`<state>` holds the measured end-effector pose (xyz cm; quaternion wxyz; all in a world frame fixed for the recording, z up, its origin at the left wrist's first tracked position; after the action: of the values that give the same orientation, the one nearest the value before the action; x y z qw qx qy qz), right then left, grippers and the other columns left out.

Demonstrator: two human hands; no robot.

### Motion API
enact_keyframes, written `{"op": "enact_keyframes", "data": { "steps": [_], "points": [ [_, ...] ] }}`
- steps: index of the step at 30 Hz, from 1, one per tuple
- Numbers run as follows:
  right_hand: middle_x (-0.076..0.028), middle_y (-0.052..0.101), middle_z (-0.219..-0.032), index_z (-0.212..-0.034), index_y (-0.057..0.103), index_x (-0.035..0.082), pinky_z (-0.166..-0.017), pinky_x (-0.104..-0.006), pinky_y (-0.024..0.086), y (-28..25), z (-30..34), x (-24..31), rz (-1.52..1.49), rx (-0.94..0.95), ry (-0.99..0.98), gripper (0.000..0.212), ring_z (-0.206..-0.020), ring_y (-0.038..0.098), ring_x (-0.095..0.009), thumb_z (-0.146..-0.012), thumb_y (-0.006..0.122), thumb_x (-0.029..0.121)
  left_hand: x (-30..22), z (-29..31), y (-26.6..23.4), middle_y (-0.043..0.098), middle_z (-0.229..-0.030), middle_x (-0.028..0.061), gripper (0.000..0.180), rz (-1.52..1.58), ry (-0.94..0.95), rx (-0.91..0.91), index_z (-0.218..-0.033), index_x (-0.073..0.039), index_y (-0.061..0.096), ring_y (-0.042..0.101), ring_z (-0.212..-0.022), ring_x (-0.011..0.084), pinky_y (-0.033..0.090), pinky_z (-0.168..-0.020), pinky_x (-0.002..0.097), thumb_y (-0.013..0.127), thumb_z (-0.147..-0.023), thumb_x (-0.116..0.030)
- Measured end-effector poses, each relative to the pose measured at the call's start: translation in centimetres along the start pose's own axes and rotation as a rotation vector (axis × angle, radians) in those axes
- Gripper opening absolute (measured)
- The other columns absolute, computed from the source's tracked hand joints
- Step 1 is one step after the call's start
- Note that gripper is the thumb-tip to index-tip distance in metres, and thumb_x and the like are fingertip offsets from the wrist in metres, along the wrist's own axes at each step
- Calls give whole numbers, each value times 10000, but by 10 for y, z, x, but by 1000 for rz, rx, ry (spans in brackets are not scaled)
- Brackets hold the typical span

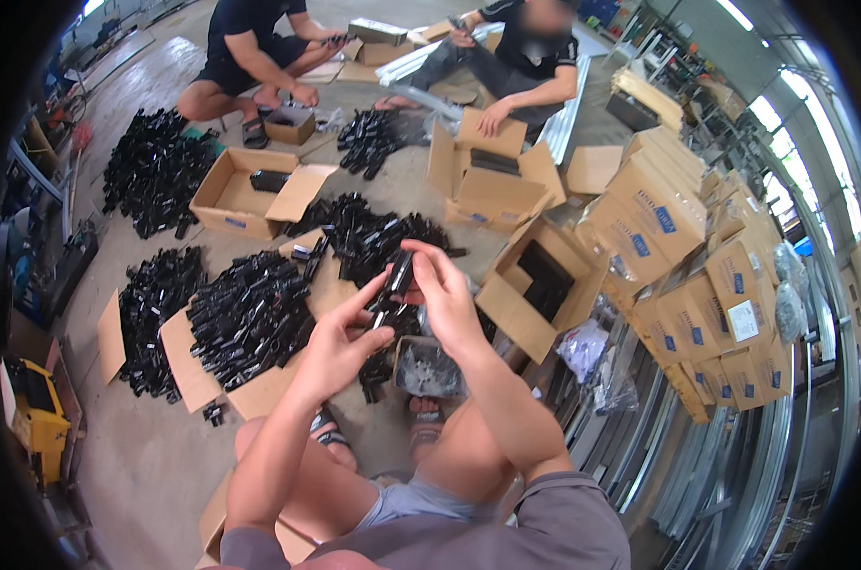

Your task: The person handles black plastic or metal components, examining them before placing them into cardboard boxes while sitting on the floor of a warehouse.

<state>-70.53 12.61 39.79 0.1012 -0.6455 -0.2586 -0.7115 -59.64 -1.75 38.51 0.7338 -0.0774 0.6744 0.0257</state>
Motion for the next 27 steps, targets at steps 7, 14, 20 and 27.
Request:
{"op": "enact_keyframes", "data": {
  "steps": [7, 14, 20, 27],
  "points": [
    [-22, 683, -1034, -1334, 571, 44, -726, -230, 502, -10, -13, 2, 287, 61, 10, 475, -889, 631, -82, -1019, 550, 399, -5, 2, 1, 652, -1002, 82, 722, 533, -200, 186, -1563, -204, 285, 677, -945, 186, 592, -844, 330, 633, -949, -51],
    [-84, 697, -900, -1149, 660, -1, -667, -285, 518, -71, -27, -24, 494, -82, -60, 421, -800, 652, -136, -1054, 462, 359, 5, 3, 5, 665, -1139, 149, 766, 926, -269, 221, -1583, -222, 173, 690, -998, 283, 591, -913, 407, 615, -969, -101],
    [-192, 715, -992, -958, 735, 112, -858, -500, 540, -187, 25, -248, 1285, 159, 425, 232, -948, 689, -389, -852, 661, 305, 3, -3, 16, 616, -1197, 176, 768, 1032, -241, 317, -1578, -243, 199, 663, -1050, 299, 584, -918, 422, 643, -957, -164],
    [-189, 709, -1014, -1025, 668, 74, -831, -482, 552, -191, 45, -360, 1444, 272, 503, 238, -979, 689, -383, -854, 627, 234, 16, -3, 9, 611, -1230, 202, 788, 1103, -234, 286, -1582, -262, 164, 648, -1104, 337, 558, -973, 464, 630, -962, -124]
  ]
}}
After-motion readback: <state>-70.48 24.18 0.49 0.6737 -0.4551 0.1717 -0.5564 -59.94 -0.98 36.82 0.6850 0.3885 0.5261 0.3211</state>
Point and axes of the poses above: each hand's wrist, its own z-axis away from the middle knuckle, its own y-axis out of the palm, x = y × z, the point moved 1 cm from there along -z, towards the middle knuckle
